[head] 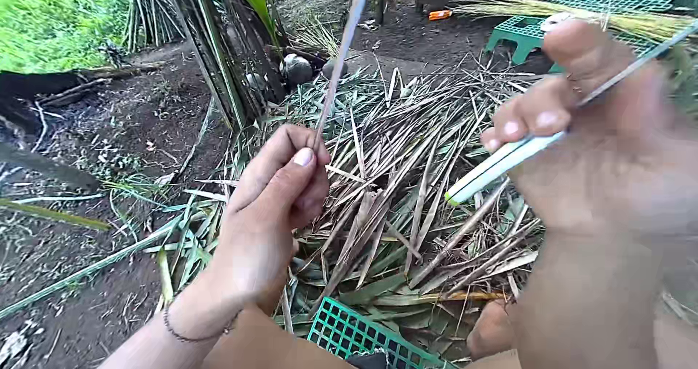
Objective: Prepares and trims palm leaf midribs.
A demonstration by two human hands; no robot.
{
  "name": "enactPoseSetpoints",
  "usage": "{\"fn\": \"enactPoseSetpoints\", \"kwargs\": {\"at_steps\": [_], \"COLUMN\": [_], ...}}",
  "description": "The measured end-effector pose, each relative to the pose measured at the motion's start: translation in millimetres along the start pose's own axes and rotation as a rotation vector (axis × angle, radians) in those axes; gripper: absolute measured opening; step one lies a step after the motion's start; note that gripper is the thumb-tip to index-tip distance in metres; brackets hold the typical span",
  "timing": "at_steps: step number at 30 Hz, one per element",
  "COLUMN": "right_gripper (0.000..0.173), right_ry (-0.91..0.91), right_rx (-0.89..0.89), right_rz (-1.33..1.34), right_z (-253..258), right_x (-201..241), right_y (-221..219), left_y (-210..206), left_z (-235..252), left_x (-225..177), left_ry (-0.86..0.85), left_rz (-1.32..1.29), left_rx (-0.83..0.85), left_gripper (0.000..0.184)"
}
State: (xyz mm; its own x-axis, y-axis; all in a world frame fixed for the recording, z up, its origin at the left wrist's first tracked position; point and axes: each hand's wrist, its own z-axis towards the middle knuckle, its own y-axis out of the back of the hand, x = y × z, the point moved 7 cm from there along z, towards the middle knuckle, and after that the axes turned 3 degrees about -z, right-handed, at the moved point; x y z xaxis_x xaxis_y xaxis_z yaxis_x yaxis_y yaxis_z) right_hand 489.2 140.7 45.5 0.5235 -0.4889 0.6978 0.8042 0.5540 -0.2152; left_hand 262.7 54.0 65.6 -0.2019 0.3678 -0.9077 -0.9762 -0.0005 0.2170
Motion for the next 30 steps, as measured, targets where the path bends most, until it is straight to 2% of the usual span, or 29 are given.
{"fn": "enactPoseSetpoints", "kwargs": {"at_steps": [2, 5, 9, 11, 16, 21, 25, 30], "right_gripper": [0.039, 0.045, 0.055, 0.054, 0.057, 0.051, 0.050, 0.047], "right_ry": [-0.090, -0.347, -0.708, -0.769, -0.775, -0.682, -0.620, -0.531], "right_rx": [0.101, 0.165, 0.220, 0.244, 0.224, 0.332, 0.292, 0.220], "right_rz": [-0.041, -0.024, 0.027, 0.007, 0.070, -0.052, -0.134, -0.237], "right_z": [18, 31, -9, -36, -68, -76, -81, -85], "right_x": [-7, -33, -82, -102, -134, -133, -131, -120], "right_y": [-21, -37, -31, -30, -40, -48, -44, -41], "left_y": [0, -2, -8, -16, -41, -53, -56, -66], "left_z": [5, 14, 9, 3, -6, -7, -8, -12], "left_x": [14, 53, 118, 143, 161, 153, 147, 144], "left_ry": [0.010, 0.042, 0.206, 0.277, 0.400, 0.380, 0.310, 0.371], "left_rz": [-0.088, -0.236, -0.395, -0.429, -0.435, -0.435, -0.287, -0.418], "left_rx": [-0.023, 0.017, 0.046, 0.064, 0.161, 0.150, 0.143, 0.259], "left_gripper": [0.028, 0.025, 0.021, 0.018, 0.017, 0.015, 0.015, 0.015]}}
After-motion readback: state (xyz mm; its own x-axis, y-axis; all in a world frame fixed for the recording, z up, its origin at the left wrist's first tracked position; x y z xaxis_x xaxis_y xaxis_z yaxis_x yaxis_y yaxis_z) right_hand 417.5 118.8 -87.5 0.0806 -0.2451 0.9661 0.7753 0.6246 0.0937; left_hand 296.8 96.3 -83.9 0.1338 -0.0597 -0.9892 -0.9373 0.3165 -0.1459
